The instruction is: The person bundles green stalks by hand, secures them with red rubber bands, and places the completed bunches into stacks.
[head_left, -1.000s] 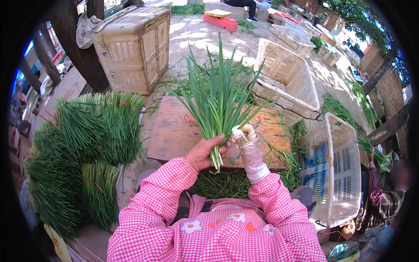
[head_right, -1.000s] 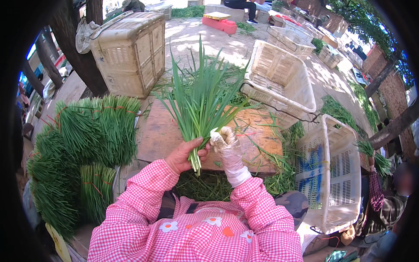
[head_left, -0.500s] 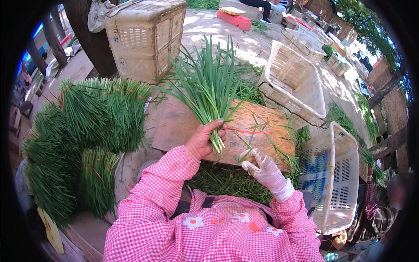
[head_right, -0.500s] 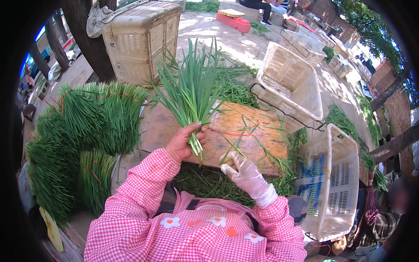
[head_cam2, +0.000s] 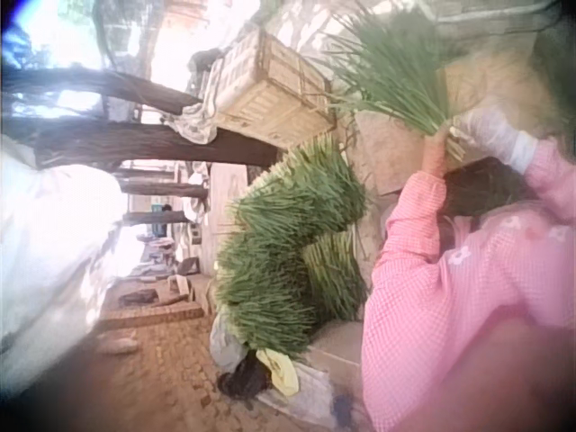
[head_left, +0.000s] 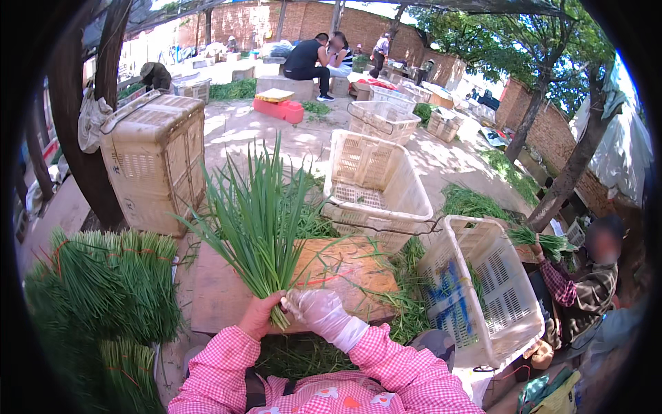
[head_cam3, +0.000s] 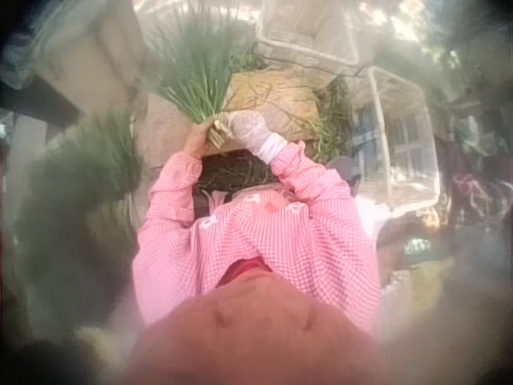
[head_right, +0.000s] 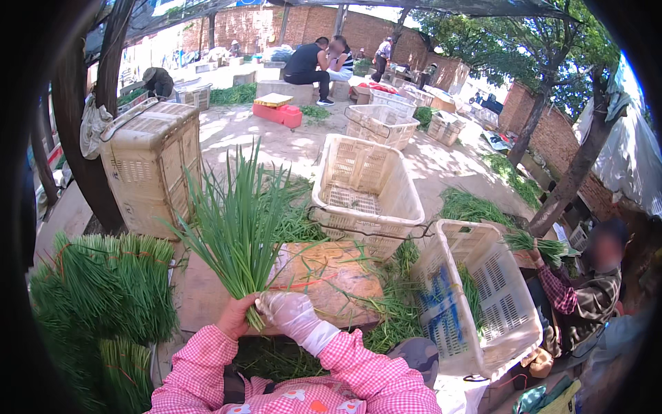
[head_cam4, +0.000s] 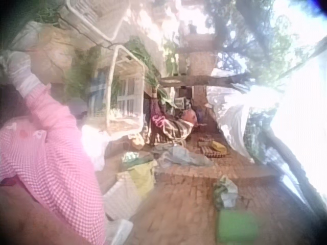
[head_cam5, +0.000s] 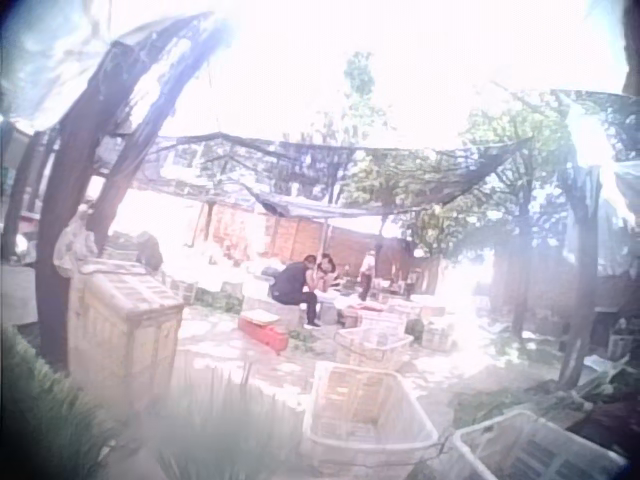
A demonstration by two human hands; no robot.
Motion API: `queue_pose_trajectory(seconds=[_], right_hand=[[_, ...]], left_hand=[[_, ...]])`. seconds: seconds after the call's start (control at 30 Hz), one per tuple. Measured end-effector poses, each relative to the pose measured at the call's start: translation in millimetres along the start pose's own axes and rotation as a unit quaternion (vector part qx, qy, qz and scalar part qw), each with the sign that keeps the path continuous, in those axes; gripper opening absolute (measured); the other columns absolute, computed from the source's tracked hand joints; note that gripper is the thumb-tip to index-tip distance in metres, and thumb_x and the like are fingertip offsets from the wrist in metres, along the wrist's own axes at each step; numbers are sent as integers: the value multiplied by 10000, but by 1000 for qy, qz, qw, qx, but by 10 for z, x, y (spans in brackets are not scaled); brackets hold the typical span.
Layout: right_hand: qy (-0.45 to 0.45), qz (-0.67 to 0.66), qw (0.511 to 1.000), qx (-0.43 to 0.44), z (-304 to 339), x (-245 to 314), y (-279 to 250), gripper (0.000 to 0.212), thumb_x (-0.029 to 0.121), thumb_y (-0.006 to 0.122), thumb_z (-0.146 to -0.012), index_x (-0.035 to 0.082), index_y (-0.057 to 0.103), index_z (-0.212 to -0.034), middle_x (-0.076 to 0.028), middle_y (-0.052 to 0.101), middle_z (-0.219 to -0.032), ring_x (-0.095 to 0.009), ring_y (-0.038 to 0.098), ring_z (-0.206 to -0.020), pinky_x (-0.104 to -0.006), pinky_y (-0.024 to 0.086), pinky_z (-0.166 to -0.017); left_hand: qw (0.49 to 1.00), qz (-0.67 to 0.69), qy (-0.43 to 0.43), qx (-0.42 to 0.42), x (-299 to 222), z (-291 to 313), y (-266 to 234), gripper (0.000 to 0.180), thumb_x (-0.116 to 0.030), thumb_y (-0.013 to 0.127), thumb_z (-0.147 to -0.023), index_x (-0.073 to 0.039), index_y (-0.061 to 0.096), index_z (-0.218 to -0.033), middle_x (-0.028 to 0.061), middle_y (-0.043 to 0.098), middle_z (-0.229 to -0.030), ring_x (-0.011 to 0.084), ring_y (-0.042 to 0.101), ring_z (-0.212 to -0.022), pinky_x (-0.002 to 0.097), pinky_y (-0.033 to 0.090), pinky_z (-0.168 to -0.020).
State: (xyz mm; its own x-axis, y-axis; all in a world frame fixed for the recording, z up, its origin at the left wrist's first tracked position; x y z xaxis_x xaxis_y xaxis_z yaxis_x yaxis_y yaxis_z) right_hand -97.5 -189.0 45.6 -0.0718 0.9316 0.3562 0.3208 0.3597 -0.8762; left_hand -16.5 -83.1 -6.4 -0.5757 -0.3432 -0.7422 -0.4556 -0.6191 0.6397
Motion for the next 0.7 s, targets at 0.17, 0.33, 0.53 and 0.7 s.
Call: queue_pose_trajectory(seconds=[0.17,0.33,0.53,0.7], right_hand=[[-10,-91,990,104,318,254,142,290,356,505,-879,86,563,-789,-141,575,-631,-346,571,-577,-428,433,-496],[32,-134,877,461,727,255,196,340,330,534,-858,84,556,-1092,-171,615,-1004,-335,578,-972,-383,451,-833],[68,-370,926,40,531,-269,546,560,385,569,-867,22,406,-1261,-64,606,-915,-190,574,-767,-319,458,-679],[242,-643,693,219,495,7,599,295,354,541,-899,94,547,-1038,40,526,-701,-15,417,-529,-141,326,-471]], left_hand=[[998,-41,-29,-35,143,-118,-213,185,-86,620,-806,-56,529,-965,30,572,-739,120,542,-590,273,486,-542],[999,38,-26,-24,-10,-107,-218,104,-109,621,-821,-46,550,-863,31,558,-702,113,525,-562,265,469,-511],[998,58,10,-8,12,-11,-112,84,-77,587,-843,-17,545,-885,33,551,-708,110,511,-579,243,452,-520],[998,56,17,2,45,15,-78,100,-99,603,-833,-30,542,-871,33,541,-711,122,485,-568,283,444,-536]])
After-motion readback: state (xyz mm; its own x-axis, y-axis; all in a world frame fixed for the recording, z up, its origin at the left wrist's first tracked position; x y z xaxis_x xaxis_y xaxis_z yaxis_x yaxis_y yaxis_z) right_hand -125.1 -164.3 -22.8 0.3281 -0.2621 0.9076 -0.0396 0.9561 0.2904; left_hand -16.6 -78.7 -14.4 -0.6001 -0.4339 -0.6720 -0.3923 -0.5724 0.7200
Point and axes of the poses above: each hand's wrist, its own z-axis away from the middle knuckle, its own y-axis out of the palm, x = y × z, the point moved 2 cm from there along -z, towards the middle knuckle
